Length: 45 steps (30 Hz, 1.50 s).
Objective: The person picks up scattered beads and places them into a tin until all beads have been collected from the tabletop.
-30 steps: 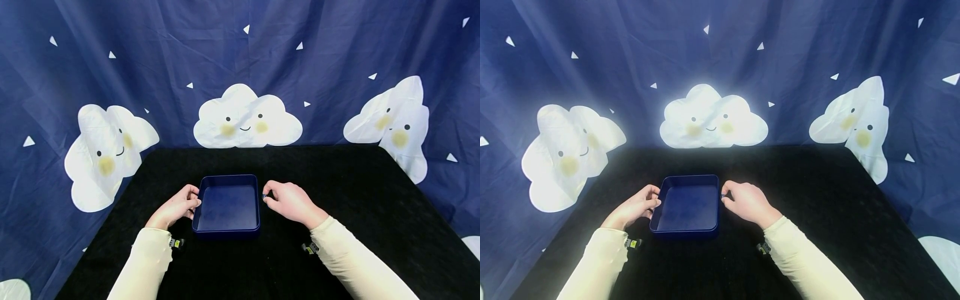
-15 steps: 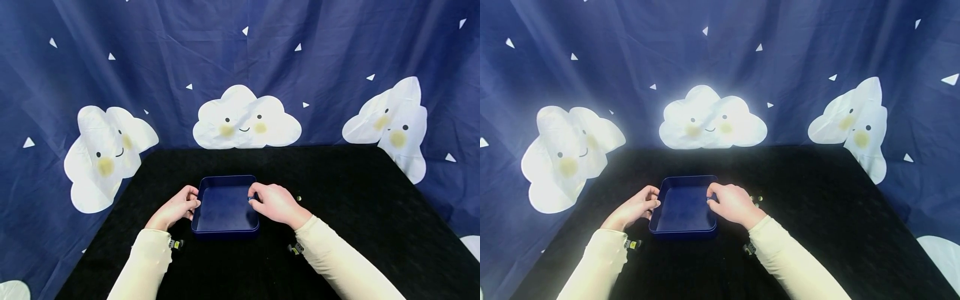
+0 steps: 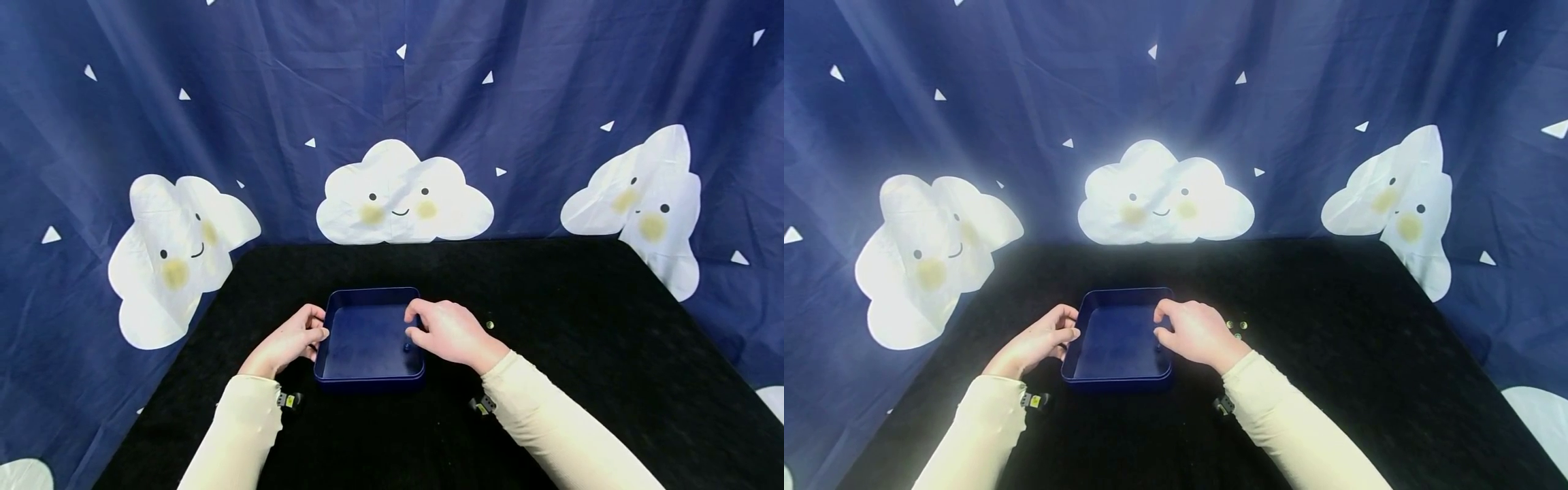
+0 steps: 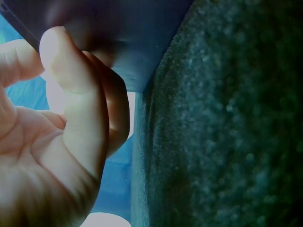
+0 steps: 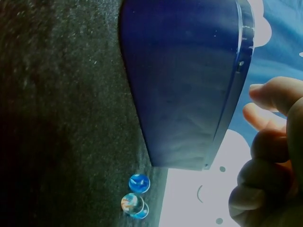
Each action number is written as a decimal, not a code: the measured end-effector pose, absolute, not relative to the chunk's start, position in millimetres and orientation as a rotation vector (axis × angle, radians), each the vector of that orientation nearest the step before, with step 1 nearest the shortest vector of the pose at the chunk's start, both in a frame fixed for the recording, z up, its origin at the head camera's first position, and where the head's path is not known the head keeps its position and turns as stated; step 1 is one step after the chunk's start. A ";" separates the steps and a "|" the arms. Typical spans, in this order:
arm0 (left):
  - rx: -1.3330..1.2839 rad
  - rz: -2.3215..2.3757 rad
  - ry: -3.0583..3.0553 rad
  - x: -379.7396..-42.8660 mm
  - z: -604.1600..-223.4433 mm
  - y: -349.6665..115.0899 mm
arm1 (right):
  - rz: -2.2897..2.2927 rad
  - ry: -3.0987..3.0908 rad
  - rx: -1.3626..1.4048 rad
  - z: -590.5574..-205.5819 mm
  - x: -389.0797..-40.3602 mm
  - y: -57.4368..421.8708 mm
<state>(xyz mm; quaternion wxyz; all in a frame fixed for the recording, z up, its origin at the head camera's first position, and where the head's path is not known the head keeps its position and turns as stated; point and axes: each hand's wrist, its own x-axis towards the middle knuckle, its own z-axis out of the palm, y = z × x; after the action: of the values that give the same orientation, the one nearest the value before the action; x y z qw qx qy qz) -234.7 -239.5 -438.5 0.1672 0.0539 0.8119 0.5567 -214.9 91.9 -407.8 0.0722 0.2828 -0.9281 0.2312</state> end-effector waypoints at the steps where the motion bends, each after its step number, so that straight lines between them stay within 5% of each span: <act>1: 0.152 1.585 2.309 -235.1 -439.4 -239.6 | 0.695 -2.796 0.846 -407.9 -215.0 92.7; 31: 0.130 1.588 2.295 -234.1 -437.7 -240.2 | 0.693 -2.890 0.456 -427.0 -223.4 192.3; 45: 0.122 1.603 2.297 -232.3 -439.0 -239.3 | 0.627 -2.991 0.528 -440.3 -230.2 223.7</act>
<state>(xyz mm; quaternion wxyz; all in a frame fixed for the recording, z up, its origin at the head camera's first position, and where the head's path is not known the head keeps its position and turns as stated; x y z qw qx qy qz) -232.3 -239.3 -439.0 0.1683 0.0429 0.8075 0.5637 -230.2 223.7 -440.3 0.0202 0.1703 -0.9642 0.2021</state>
